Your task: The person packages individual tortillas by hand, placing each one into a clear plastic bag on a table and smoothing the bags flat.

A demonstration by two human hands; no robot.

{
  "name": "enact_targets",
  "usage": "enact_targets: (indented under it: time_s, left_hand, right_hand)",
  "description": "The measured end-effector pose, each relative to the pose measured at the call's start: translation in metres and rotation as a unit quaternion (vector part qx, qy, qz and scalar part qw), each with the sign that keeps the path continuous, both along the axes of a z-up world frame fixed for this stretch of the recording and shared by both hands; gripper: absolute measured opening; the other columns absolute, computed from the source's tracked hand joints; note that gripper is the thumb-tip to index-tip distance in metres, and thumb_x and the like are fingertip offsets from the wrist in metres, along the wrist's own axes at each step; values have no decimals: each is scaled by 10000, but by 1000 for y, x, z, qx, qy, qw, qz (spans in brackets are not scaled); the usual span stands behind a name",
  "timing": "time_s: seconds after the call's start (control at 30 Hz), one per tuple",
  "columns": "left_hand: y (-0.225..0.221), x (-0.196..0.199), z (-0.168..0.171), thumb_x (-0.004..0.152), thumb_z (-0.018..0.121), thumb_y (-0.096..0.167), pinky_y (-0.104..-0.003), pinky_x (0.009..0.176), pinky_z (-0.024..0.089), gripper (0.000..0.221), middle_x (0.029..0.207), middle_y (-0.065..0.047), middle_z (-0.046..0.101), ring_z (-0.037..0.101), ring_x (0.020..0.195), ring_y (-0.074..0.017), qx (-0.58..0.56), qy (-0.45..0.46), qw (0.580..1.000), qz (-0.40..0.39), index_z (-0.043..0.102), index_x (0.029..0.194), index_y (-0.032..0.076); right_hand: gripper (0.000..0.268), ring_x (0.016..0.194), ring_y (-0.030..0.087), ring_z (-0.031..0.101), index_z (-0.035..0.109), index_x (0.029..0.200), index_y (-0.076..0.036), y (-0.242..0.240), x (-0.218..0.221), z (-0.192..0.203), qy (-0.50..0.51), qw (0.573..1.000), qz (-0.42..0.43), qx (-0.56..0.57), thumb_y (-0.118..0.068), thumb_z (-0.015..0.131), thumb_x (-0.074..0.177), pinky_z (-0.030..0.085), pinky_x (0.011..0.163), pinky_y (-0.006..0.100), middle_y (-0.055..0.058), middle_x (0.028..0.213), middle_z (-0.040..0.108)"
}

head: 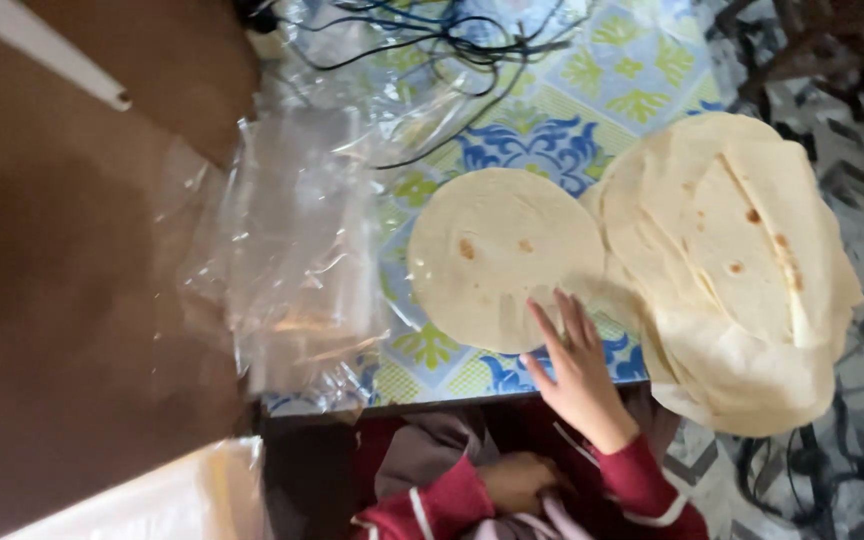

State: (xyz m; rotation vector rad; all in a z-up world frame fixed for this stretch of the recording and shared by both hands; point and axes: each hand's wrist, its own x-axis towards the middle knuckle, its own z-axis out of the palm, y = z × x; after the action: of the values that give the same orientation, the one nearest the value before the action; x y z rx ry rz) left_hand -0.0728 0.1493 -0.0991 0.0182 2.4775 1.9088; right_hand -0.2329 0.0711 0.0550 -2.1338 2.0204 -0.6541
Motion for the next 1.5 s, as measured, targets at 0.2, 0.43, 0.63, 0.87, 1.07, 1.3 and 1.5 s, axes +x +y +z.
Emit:
enact_targets:
  time_s: [0.2,0.43,0.63,0.87,1.07,1.3,1.5]
  left_hand:
    - [-27,8,44,914,661,199,-501,895,502,287,1075,-164,694,662,1043,-362,-222,-124,933,253,717,1190,145]
    - [-76,119,142,857,601,101,-396,836,544,169,992,-138,712,690,936,-303,-293,-196,842,409,695,994,72]
    - [-157,167,221,913,636,136,-504,1047,444,393,1305,-216,625,560,1241,-403,-415,-88,629,651,636,1291,28]
    - [-214,157,159,897,713,267,-553,1092,359,564,1396,-195,580,475,1318,-415,-477,-70,608,631,586,1400,45]
    - [-186,126,158,986,685,85,-388,961,550,357,1174,-82,708,665,1104,-252,-293,18,630,719,655,1339,125]
    - [-142,48,132,951,593,-62,-269,806,560,387,1147,-29,680,664,941,-130,535,258,644,482,596,1332,8]
    - [-159,16,140,1026,525,22,-317,702,581,330,1115,-116,668,696,911,-200,623,222,700,267,581,1350,-12]
  right_hand:
    - [651,1505,429,289,480,1467,-68,-75,52,46,32,989,142,-15,-304,700,901,288,1187,585,211,1589,381]
    - [763,1480,461,313,387,1554,-66,-133,164,41,-162,951,262,-14,-341,736,934,302,1164,579,241,1600,343]
    - [635,1379,450,443,561,1443,-167,-123,164,-3,-146,962,226,-51,-130,723,830,454,1068,502,259,1539,449]
    - [218,1007,299,702,727,1132,-148,-122,133,16,-163,966,193,-52,-74,711,928,569,861,417,67,1024,734]
    - [403,1160,236,729,600,1402,-87,-132,134,19,-395,907,134,-54,-254,641,1038,569,963,353,126,1279,712]
    - [1028,1384,366,547,166,1665,-88,-103,88,12,-838,442,203,248,-793,297,928,422,1157,498,276,1501,510]
    - [599,1085,323,640,502,1412,25,-53,-8,-55,-792,574,125,167,-321,667,950,546,860,456,238,1282,625]
